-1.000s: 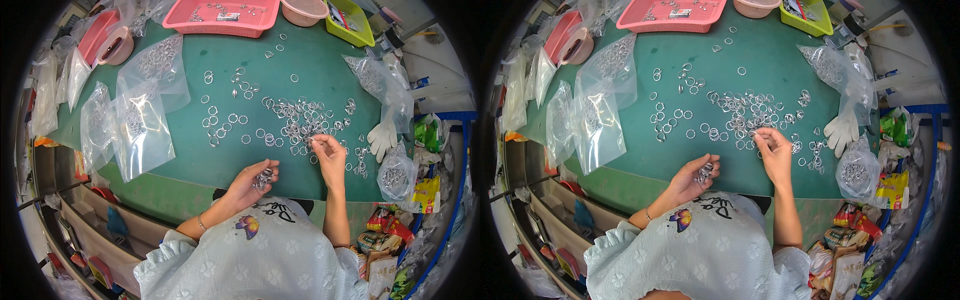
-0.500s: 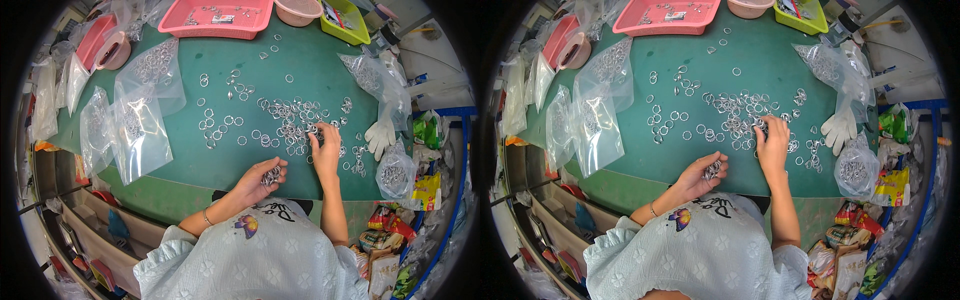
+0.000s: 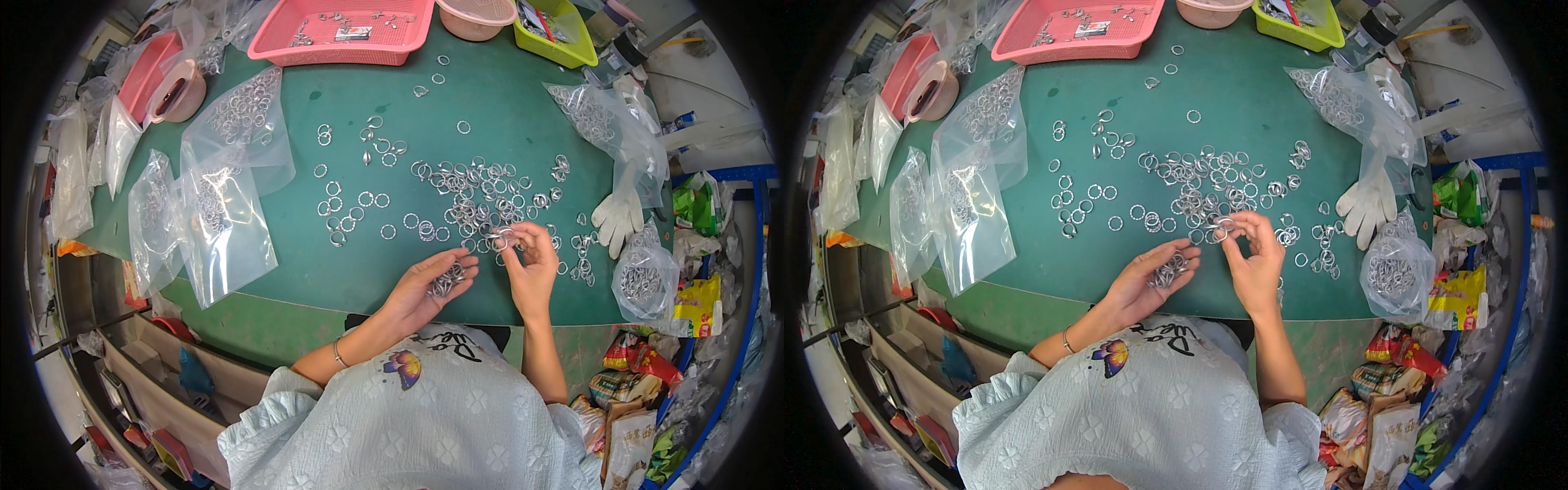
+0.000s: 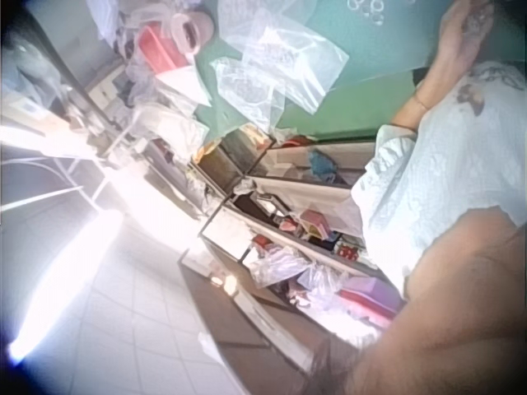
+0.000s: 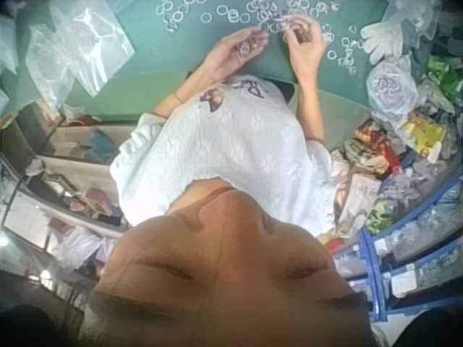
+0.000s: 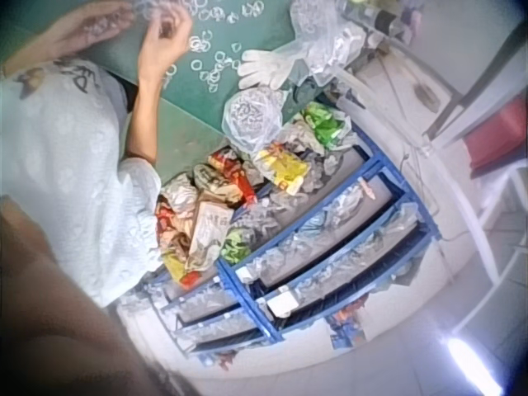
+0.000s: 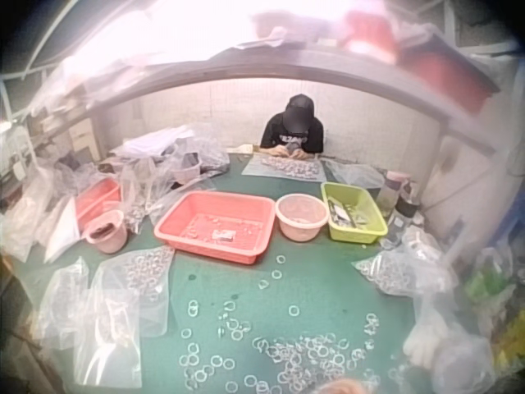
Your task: The person sits at a green table and assembles small metal keyrings by hand. They pick up individual rings and link them together, occasionally placing the assembled pieces into a pink tray or a clear plastic bag.
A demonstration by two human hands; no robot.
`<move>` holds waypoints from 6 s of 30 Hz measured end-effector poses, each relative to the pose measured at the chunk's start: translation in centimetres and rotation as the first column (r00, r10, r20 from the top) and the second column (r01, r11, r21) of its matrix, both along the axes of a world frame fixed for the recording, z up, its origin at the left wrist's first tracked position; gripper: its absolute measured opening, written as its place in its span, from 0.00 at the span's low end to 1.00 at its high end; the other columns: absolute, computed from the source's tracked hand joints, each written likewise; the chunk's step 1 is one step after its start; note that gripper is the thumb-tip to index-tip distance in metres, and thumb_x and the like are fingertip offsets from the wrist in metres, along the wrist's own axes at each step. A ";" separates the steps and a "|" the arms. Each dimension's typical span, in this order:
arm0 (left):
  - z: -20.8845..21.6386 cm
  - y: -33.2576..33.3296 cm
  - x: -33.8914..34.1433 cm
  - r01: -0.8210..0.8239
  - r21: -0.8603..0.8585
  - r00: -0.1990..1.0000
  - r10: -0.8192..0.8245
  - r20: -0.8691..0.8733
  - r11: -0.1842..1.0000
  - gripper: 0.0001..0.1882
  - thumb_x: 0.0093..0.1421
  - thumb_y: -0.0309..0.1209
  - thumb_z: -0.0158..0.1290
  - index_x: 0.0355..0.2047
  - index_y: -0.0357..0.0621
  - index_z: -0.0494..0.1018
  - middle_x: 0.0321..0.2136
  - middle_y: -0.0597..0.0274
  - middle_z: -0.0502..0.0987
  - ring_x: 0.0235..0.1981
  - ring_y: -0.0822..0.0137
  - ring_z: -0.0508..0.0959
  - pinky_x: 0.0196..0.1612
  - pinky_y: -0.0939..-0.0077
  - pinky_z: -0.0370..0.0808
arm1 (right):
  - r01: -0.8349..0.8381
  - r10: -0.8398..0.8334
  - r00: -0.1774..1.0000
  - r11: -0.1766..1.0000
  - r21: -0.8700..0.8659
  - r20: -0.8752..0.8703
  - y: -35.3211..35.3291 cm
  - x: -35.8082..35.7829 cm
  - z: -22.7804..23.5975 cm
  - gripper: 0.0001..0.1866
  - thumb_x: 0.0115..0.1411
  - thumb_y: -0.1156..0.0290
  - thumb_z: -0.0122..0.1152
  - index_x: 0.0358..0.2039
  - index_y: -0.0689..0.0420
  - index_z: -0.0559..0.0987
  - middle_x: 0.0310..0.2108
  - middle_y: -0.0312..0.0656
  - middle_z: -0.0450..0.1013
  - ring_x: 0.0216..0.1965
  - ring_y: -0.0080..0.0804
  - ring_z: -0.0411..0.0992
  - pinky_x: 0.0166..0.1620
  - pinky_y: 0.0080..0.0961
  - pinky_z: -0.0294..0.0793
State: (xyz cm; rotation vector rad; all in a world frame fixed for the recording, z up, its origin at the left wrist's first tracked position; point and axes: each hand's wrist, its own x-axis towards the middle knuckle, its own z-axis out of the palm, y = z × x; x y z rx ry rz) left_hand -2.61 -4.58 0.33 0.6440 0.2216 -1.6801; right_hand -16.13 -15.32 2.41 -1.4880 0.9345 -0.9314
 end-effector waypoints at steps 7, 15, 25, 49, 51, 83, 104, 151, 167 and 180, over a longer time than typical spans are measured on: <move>0.2 0.2 0.2 0.050 0.033 0.990 -0.054 0.133 0.998 0.11 0.61 0.33 0.49 0.39 0.39 0.73 0.25 0.68 0.72 0.24 0.77 0.70 0.21 0.87 0.66 | -0.052 0.049 0.999 0.985 0.164 0.024 -0.6 -0.8 -1.1 0.06 0.54 0.88 0.52 0.33 0.66 0.71 0.35 0.44 0.75 0.33 0.22 0.73 0.34 0.15 0.72; 1.7 -2.2 -0.1 0.096 0.056 0.828 -0.111 0.550 0.994 0.13 0.58 0.32 0.54 0.41 0.39 0.74 0.19 0.70 0.69 0.19 0.81 0.66 0.15 0.88 0.56 | -0.123 0.106 0.992 0.929 0.348 0.069 -0.2 -1.1 -0.2 0.05 0.54 0.85 0.54 0.33 0.67 0.73 0.30 0.43 0.75 0.29 0.23 0.74 0.31 0.15 0.74; 1.2 -2.8 0.5 0.232 0.039 0.815 -0.216 0.538 0.972 0.10 0.57 0.30 0.55 0.37 0.39 0.74 0.20 0.69 0.70 0.19 0.81 0.66 0.16 0.88 0.55 | -0.241 0.219 0.970 0.880 0.409 0.101 -0.3 -1.2 0.7 0.06 0.57 0.78 0.55 0.35 0.66 0.74 0.28 0.40 0.75 0.27 0.22 0.72 0.26 0.15 0.71; 0.2 -2.4 0.7 0.117 -0.076 0.993 -0.116 0.023 0.990 0.09 0.58 0.32 0.52 0.36 0.41 0.73 0.25 0.69 0.73 0.22 0.81 0.67 0.18 0.89 0.58 | -0.285 -0.038 0.885 0.743 0.606 0.464 1.5 0.9 0.7 0.04 0.60 0.76 0.53 0.32 0.63 0.73 0.28 0.39 0.74 0.28 0.21 0.71 0.32 0.18 0.70; 0.5 -2.3 0.5 0.094 -0.027 0.979 -0.087 0.185 0.995 0.09 0.58 0.32 0.52 0.37 0.40 0.73 0.25 0.69 0.73 0.23 0.81 0.67 0.19 0.89 0.59 | -0.194 0.020 0.942 0.847 0.494 0.335 1.7 1.0 0.1 0.04 0.60 0.75 0.53 0.32 0.63 0.74 0.28 0.39 0.74 0.28 0.20 0.71 0.32 0.17 0.70; 0.1 -1.5 1.7 0.088 -0.210 0.923 0.000 0.384 0.974 0.08 0.59 0.29 0.51 0.35 0.38 0.72 0.19 0.65 0.69 0.17 0.79 0.64 0.15 0.89 0.57 | -0.142 0.127 0.989 0.956 0.258 0.073 1.2 1.9 0.1 0.05 0.58 0.77 0.54 0.33 0.65 0.76 0.29 0.37 0.74 0.30 0.19 0.71 0.34 0.16 0.70; 3.0 -0.3 1.4 0.018 -0.080 0.979 -0.002 0.202 0.997 0.09 0.59 0.32 0.50 0.36 0.39 0.71 0.23 0.67 0.71 0.17 0.81 0.65 0.13 0.91 0.57 | -0.127 0.128 0.987 0.992 0.018 -0.094 1.9 2.4 2.6 0.05 0.57 0.76 0.54 0.27 0.64 0.72 0.20 0.37 0.72 0.23 0.17 0.70 0.28 0.15 0.67; 2.7 0.4 0.5 -0.092 -0.230 0.238 0.246 0.940 0.969 0.03 0.54 0.21 0.53 0.30 0.34 0.75 0.21 0.62 0.74 0.20 0.77 0.71 0.22 0.85 0.66 | -0.106 0.068 0.989 0.947 -0.302 -0.132 3.8 3.7 2.0 0.05 0.56 0.77 0.54 0.25 0.63 0.70 0.20 0.41 0.67 0.21 0.31 0.65 0.26 0.27 0.65; 0.4 -0.3 3.4 0.345 -0.303 -0.450 0.439 0.778 0.889 0.10 0.46 0.20 0.56 0.32 0.40 0.75 0.26 0.60 0.75 0.24 0.61 0.76 0.24 0.72 0.73 | -0.161 0.168 0.986 0.937 0.309 0.007 1.7 0.3 -0.7 0.04 0.58 0.75 0.55 0.33 0.61 0.73 0.28 0.33 0.68 0.27 0.16 0.64 0.31 0.13 0.63; 1.5 0.2 4.1 0.044 0.003 0.666 -0.032 0.745 0.999 0.12 0.58 0.29 0.52 0.42 0.39 0.74 0.26 0.65 0.74 0.21 0.79 0.68 0.17 0.91 0.60 | -0.235 -0.230 0.781 0.753 -0.614 -0.581 -4.5 2.5 -2.7 0.06 0.47 0.77 0.61 0.28 0.59 0.76 0.35 0.39 0.69 0.37 0.39 0.65 0.41 0.32 0.60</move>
